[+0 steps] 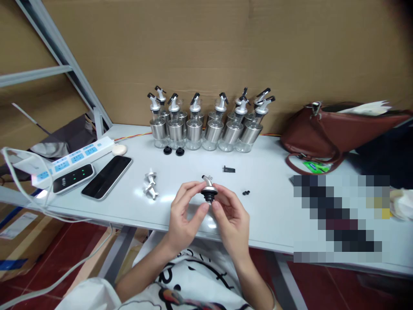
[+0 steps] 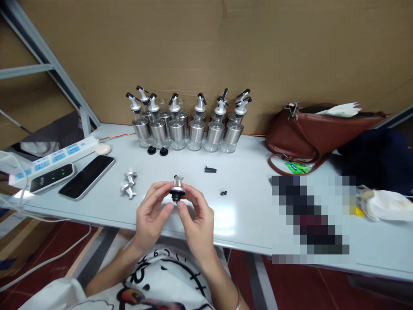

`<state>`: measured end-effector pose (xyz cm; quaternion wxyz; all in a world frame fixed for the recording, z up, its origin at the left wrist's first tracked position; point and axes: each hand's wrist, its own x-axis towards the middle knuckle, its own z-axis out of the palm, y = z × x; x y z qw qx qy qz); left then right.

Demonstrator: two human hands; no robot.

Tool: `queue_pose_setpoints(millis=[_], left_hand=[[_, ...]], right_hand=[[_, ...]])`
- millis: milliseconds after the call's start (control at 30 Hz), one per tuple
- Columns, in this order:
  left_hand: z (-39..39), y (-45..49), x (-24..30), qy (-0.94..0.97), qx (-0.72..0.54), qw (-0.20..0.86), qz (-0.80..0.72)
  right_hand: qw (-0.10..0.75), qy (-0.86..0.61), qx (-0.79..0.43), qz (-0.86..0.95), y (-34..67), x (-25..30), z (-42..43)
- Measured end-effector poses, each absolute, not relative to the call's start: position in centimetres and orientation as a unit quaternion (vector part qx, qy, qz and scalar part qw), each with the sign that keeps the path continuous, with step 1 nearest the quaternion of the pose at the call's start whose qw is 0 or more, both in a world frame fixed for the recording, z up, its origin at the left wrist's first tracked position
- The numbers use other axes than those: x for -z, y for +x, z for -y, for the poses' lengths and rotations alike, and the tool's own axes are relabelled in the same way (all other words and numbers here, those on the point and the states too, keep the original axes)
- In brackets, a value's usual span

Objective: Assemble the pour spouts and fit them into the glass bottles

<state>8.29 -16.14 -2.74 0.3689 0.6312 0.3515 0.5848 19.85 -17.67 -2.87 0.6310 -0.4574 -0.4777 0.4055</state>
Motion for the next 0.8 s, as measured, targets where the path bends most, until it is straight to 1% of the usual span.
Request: queue_pose_setpoints(millis=[333, 467, 533, 633, 700, 800], left_hand=[[16.1, 8.4, 2.6, 0.61, -0.59, 0.379, -0.37], [16.2, 8.7, 2.5, 0.59, -0.614, 0.396, -0.342], [16.1, 8.8, 2.5, 0.583, -0.621, 0.406, -0.331], [16.0, 8.9, 2.6, 0.573, -0.624, 0.422, -0.324], [15.9, 8.9, 2.8, 0.554, -0.627, 0.445, -0.318], [15.9, 8.9, 3.0, 0.527, -0.629, 0.476, -0.316]], right_hand=[[0.615, -0.446, -0.387, 0.522, 20.0, 3.1, 17.8], [0.582, -0.457, -0.356, 0.571, 20.2, 2.8, 17.9], [0.553, -0.475, -0.318, 0.606, 20.7, 2.1, 17.8], [0.493, -0.529, -0.182, 0.666, 22.2, 1.0, 17.2], [0.421, -0.575, -0.088, 0.696, 23.2, 0.8, 16.3], [0.31, -0.633, -0.031, 0.709, 24.1, 1.6, 14.7]])
